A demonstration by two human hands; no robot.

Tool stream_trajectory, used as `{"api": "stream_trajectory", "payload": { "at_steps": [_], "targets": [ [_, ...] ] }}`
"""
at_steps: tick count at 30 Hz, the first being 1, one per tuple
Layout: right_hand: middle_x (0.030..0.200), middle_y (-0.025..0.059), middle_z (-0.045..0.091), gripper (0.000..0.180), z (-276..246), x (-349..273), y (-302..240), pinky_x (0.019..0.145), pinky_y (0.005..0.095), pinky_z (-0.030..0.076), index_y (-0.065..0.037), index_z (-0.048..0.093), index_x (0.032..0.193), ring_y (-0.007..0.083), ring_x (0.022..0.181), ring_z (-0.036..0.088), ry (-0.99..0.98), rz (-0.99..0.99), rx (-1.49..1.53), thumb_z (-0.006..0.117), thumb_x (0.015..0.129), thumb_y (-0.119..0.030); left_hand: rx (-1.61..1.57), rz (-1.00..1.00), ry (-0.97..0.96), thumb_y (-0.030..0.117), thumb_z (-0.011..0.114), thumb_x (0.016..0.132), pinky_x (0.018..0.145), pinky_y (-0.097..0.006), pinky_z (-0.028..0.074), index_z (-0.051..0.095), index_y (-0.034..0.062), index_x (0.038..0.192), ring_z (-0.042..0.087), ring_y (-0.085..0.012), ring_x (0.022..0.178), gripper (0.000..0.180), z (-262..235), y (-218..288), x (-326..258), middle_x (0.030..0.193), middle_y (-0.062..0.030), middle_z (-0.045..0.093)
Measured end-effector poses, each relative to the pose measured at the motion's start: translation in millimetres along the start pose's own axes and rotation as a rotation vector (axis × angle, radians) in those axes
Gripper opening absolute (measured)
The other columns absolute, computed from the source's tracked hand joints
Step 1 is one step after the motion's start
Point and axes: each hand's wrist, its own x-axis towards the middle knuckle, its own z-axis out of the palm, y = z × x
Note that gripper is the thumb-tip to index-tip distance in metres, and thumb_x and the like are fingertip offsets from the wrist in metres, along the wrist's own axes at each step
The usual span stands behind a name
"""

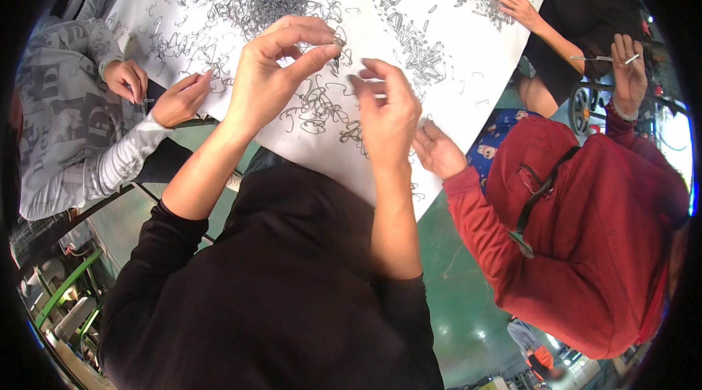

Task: The person picks small metal clips from a large white sheet and links them together by hand. They occasionally place assembled clips into a nearby tray. Other people at the table perform similar actions.

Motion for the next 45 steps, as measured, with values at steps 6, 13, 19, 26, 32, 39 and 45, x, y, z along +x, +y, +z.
{"api": "stream_trajectory", "payload": {
  "at_steps": [6,13,19,26,32,39,45],
  "targets": [
    [0.084,0.0077,0.060,0.010,-8,1,74,0.066,0.0427,0.048,-0.011,0.065,0.091,0.0306,0.077,0.061,-0.344,-0.026,-0.649,0.057,0.085,-0.009,-0.031,-0.004,0.060,0.010,0.072,0.081,0.068,-0.024,0.045,0.073,0.0077,0.088,0.062,-0.0109,0.087,0.008,-11,-3,0,0.095,-0.0019,0.068],
    [0.090,0.0087,0.057,0.004,6,14,101,0.071,0.0394,0.045,-0.006,0.059,0.084,0.0274,0.084,0.059,-0.620,0.015,-0.714,0.055,0.085,-0.008,-0.094,-0.058,0.089,0.012,0.072,0.081,0.068,-0.025,0.045,0.073,0.0073,0.087,0.062,-0.0108,0.085,0.007,-24,-8,-3,0.091,-0.0017,0.070],
    [0.086,0.0123,0.059,0.007,12,15,93,0.068,0.0394,0.047,-0.003,0.058,0.089,0.0269,0.079,0.059,-0.512,0.007,-0.595,0.058,0.087,-0.009,-0.118,-0.100,0.091,0.013,0.072,0.082,0.068,-0.024,0.045,0.073,0.0060,0.087,0.062,-0.0094,0.081,0.009,-28,-11,-12,0.088,-0.0019,0.070],
    [0.074,0.0059,0.061,0.010,21,27,103,0.054,0.0236,0.042,-0.002,0.060,0.093,0.0095,0.062,0.054,-0.435,0.630,0.250,0.059,0.091,-0.011,-0.140,-0.182,0.094,0.014,0.072,0.083,0.068,-0.024,0.046,0.073,0.0048,0.090,0.061,-0.0081,0.077,0.012,-33,-8,-24,0.088,-0.0027,0.071],
    [0.072,0.0075,0.063,0.006,32,23,102,0.052,0.0233,0.047,0.001,0.059,0.091,0.0120,0.056,0.059,-0.295,0.497,0.087,0.062,0.087,-0.003,-0.165,-0.165,0.117,0.011,0.071,0.084,0.067,-0.022,0.046,0.072,0.0047,0.092,0.060,-0.0062,0.074,0.011,-34,-8,-34,0.089,-0.0017,0.071],
    [0.086,0.0121,0.063,0.020,8,18,-9,0.064,0.0262,0.055,0.004,0.050,0.104,0.0173,0.073,0.066,-0.274,0.271,0.407,0.062,0.088,0.000,-0.067,-0.076,0.106,0.007,0.070,0.085,0.066,-0.021,0.045,0.070,0.0039,0.094,0.057,-0.0048,0.072,0.010,-31,-6,-41,0.089,-0.0010,0.071],
    [0.088,0.0133,0.063,0.020,4,-9,-90,0.067,0.0290,0.057,0.004,0.052,0.099,0.0192,0.075,0.066,-0.113,0.007,0.536,0.066,0.085,0.003,-0.026,-0.012,0.121,0.002,0.069,0.082,0.066,-0.023,0.046,0.070,0.0038,0.097,0.057,-0.0065,0.071,0.015,-22,7,-44,0.085,-0.0020,0.070]
  ]
}}
